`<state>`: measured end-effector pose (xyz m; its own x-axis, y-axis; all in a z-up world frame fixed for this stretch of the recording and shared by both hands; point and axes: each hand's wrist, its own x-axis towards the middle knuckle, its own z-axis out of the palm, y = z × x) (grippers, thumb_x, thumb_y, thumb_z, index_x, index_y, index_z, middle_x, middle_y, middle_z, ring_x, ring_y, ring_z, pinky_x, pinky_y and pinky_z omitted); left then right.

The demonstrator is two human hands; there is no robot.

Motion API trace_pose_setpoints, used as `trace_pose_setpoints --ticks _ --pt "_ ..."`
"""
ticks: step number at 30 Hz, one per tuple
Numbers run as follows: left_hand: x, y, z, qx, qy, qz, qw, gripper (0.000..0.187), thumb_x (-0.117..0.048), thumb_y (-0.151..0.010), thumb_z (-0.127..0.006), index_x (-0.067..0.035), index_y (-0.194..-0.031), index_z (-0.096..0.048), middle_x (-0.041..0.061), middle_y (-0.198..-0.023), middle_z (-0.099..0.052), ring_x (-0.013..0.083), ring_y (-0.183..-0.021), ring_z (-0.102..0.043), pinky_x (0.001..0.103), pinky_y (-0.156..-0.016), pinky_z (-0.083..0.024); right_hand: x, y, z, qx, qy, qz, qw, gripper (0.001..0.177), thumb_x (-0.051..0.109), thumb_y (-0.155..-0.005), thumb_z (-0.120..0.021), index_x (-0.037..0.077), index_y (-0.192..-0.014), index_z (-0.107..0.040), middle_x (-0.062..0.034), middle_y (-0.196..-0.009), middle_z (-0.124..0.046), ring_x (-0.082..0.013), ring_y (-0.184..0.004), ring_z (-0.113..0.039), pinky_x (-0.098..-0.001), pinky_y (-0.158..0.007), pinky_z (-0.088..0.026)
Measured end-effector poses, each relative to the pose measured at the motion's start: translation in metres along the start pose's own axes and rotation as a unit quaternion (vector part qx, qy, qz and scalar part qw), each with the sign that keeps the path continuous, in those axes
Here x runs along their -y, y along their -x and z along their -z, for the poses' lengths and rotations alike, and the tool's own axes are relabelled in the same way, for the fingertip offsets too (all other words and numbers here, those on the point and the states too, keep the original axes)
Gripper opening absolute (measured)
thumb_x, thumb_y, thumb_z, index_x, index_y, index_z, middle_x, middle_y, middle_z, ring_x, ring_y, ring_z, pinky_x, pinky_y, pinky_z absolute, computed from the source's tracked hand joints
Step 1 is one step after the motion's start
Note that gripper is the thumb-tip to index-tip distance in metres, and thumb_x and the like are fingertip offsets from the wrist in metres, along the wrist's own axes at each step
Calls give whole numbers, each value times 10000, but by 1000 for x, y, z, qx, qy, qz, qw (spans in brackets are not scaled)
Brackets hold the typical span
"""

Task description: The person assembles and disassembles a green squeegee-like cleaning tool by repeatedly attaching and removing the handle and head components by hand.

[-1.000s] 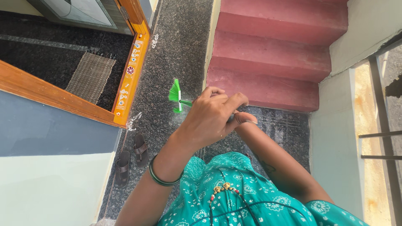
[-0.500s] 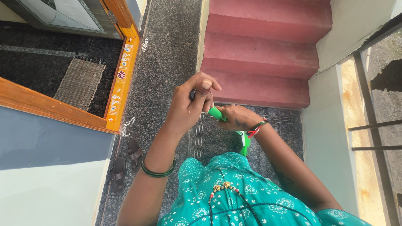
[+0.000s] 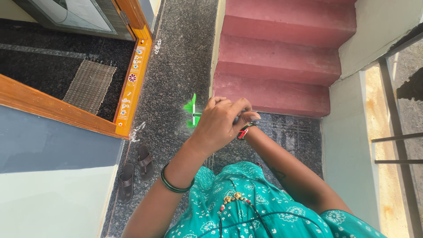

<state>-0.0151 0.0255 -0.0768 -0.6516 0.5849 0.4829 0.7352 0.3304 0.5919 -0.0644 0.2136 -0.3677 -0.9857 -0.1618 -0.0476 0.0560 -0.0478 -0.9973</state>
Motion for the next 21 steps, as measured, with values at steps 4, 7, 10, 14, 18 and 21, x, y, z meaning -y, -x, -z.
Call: trace_pose_setpoints --ticks 4,7,10,14,18,21 --pt "-36 -13 15 -23 -33 -67 997 383 -412 -907 -743 -99 -1113 -662 114 -772 -681 286 -807 -693 553 -1054 -448 82 19 -7 15 -156 -1 988 322 229 -874 -715 56 -1122 -601 -94 -1074 -619 -186 -1017 -604 -364 -873 -536" --pt "-60 -17 42 -51 22 -107 993 373 -285 -904 -721 -82 -1203 -630 40 -804 -695 240 -889 -712 563 -1132 -414 158 42 -27 57 -206 28 976 360 248 -838 -735 63 -1118 -605 -102 -1079 -632 -195 -1020 -613 -372 -874 -540" --pt "-75 -15 65 -81 102 -113 985 277 -277 -988 -706 -102 -1192 -641 17 -800 -665 196 -874 -714 462 -1136 -455 221 58 -44 103 -177 80 975 398 267 -801 -756 69 -1114 -608 -109 -1083 -645 -204 -1023 -622 -380 -876 -544" --pt "-60 -19 65 -117 228 -61 965 223 -322 -1097 -630 -109 -1044 -671 14 -914 -755 82 -788 -733 274 -902 -558 253 60 -49 170 137 201 955 449 292 -753 -783 78 -1108 -612 -119 -1088 -663 -216 -1028 -635 -390 -879 -549" --pt "-25 -11 46 -123 312 119 934 286 -320 -1064 -619 -61 -987 -714 26 -769 -699 45 -650 -642 215 -577 -487 227 57 -41 200 520 59 828 347 274 -799 -739 114 -1089 -634 -155 -1011 -734 -314 -956 -692 -460 -845 -545" --pt "-1 -3 15 -123 321 170 924 291 -323 -1038 -605 -61 -974 -717 32 -828 -728 48 -580 -608 246 -489 -470 167 53 -25 222 541 -46 810 243 258 -859 -729 114 -1044 -666 -134 -889 -738 -322 -847 -716 -457 -775 -551"
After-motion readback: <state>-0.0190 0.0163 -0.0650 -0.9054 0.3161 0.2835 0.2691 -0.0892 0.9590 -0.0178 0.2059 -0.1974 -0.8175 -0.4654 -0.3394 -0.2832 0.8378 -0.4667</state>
